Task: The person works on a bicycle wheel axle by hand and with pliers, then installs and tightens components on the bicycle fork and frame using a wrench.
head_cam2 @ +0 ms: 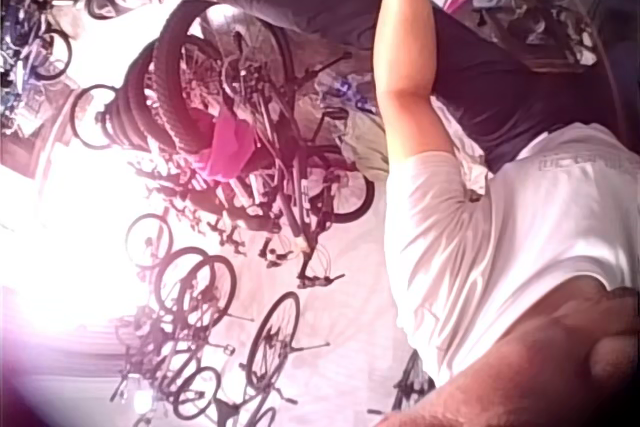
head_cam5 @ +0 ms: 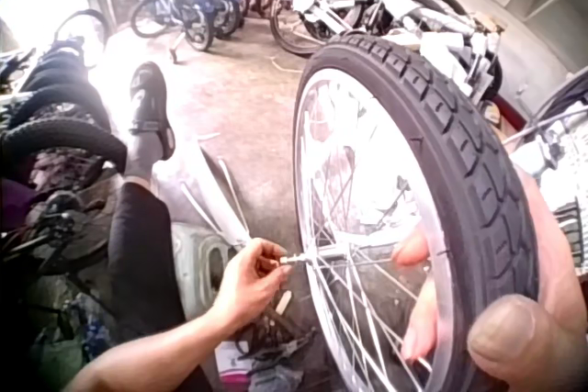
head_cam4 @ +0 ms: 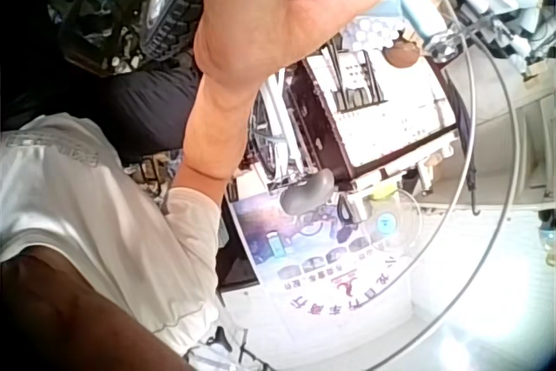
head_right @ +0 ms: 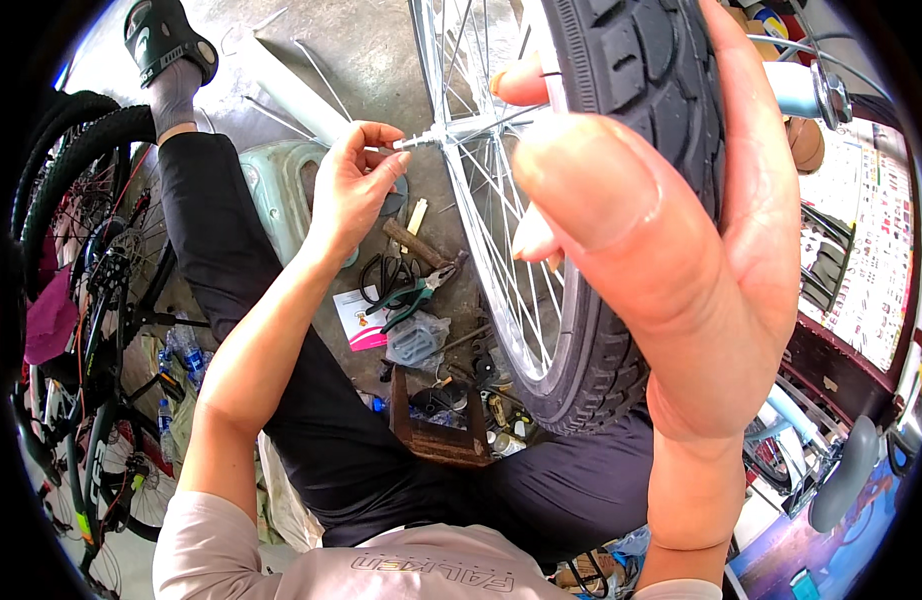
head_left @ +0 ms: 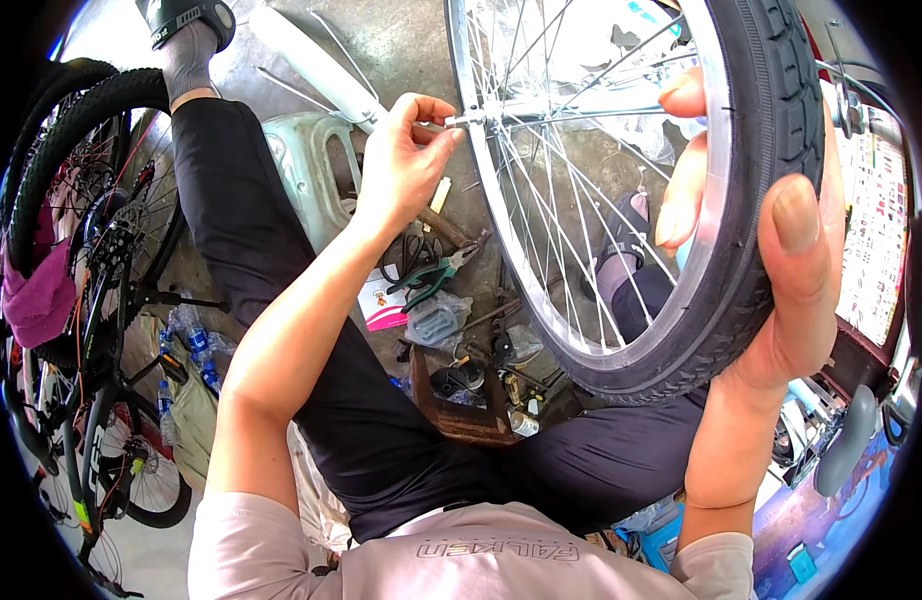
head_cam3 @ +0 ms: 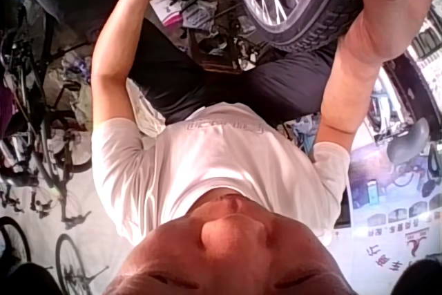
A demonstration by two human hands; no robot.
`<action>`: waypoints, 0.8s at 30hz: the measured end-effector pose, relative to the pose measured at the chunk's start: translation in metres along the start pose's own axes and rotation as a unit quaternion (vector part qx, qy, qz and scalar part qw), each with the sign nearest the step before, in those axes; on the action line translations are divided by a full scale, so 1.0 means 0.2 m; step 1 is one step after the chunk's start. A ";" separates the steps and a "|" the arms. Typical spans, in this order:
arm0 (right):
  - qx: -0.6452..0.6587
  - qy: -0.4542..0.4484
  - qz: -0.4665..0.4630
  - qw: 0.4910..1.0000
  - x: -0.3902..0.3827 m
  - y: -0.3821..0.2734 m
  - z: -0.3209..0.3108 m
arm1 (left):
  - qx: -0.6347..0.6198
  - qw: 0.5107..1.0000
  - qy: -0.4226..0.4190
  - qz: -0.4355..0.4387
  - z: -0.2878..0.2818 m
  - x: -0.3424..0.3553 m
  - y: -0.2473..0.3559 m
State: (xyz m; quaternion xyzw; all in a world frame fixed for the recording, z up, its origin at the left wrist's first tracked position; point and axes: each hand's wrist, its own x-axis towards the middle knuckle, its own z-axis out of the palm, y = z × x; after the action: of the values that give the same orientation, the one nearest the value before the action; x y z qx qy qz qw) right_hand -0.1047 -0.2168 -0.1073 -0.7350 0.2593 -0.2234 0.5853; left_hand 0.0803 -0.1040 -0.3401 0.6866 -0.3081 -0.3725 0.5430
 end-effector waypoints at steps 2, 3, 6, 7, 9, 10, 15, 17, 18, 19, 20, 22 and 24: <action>0.000 -0.001 -0.004 1.000 0.00 0.01 -0.01 | 0.021 1.000 0.007 0.013 -0.01 -0.02 0.04; -0.001 -0.002 -0.005 1.000 0.00 0.01 -0.01 | -0.024 0.999 0.007 -0.020 -0.01 -0.03 0.05; -0.005 -0.003 -0.008 1.000 0.00 0.01 -0.01 | -0.141 0.990 0.026 -0.012 -0.04 -0.03 0.09; -0.006 -0.003 -0.008 1.000 0.00 0.02 0.00 | -0.182 0.983 0.035 0.014 -0.05 -0.03 0.11; 0.000 -0.003 -0.009 1.000 0.01 0.02 -0.01 | -0.157 0.986 0.062 0.019 -0.06 -0.01 0.11; 0.002 -0.003 -0.009 1.000 0.01 0.01 0.00 | -0.135 0.989 0.051 -0.043 -0.06 0.00 0.10; -0.009 -0.005 0.001 1.000 0.00 0.00 -0.01 | -0.074 0.997 0.009 0.011 -0.12 -0.02 0.12; -0.004 -0.002 0.003 1.000 0.01 -0.01 0.02 | -0.075 0.996 0.032 0.019 -0.11 -0.01 0.10; 0.002 -0.004 0.001 1.000 0.01 0.00 0.02 | -0.086 0.994 0.041 -0.052 -0.10 0.00 0.09; 0.007 -0.004 0.001 1.000 0.01 0.00 0.03 | -0.097 0.986 0.051 -0.123 -0.09 0.01 0.08; 0.004 -0.003 -0.002 1.000 0.00 0.00 0.02 | -0.109 0.986 0.041 -0.116 -0.08 0.00 0.09; -0.005 0.002 -0.006 1.000 0.00 0.01 0.01 | -0.105 0.992 0.049 -0.049 -0.06 0.00 0.09; -0.006 -0.003 -0.011 1.000 0.01 0.01 0.01 | -0.069 0.994 0.077 -0.017 -0.08 0.01 0.09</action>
State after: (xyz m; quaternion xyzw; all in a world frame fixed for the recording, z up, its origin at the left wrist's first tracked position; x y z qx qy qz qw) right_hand -0.1026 -0.2173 -0.1094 -0.7419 0.2512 -0.2259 0.5792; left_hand 0.0944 -0.1024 -0.3205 0.6793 -0.2271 -0.3484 0.6047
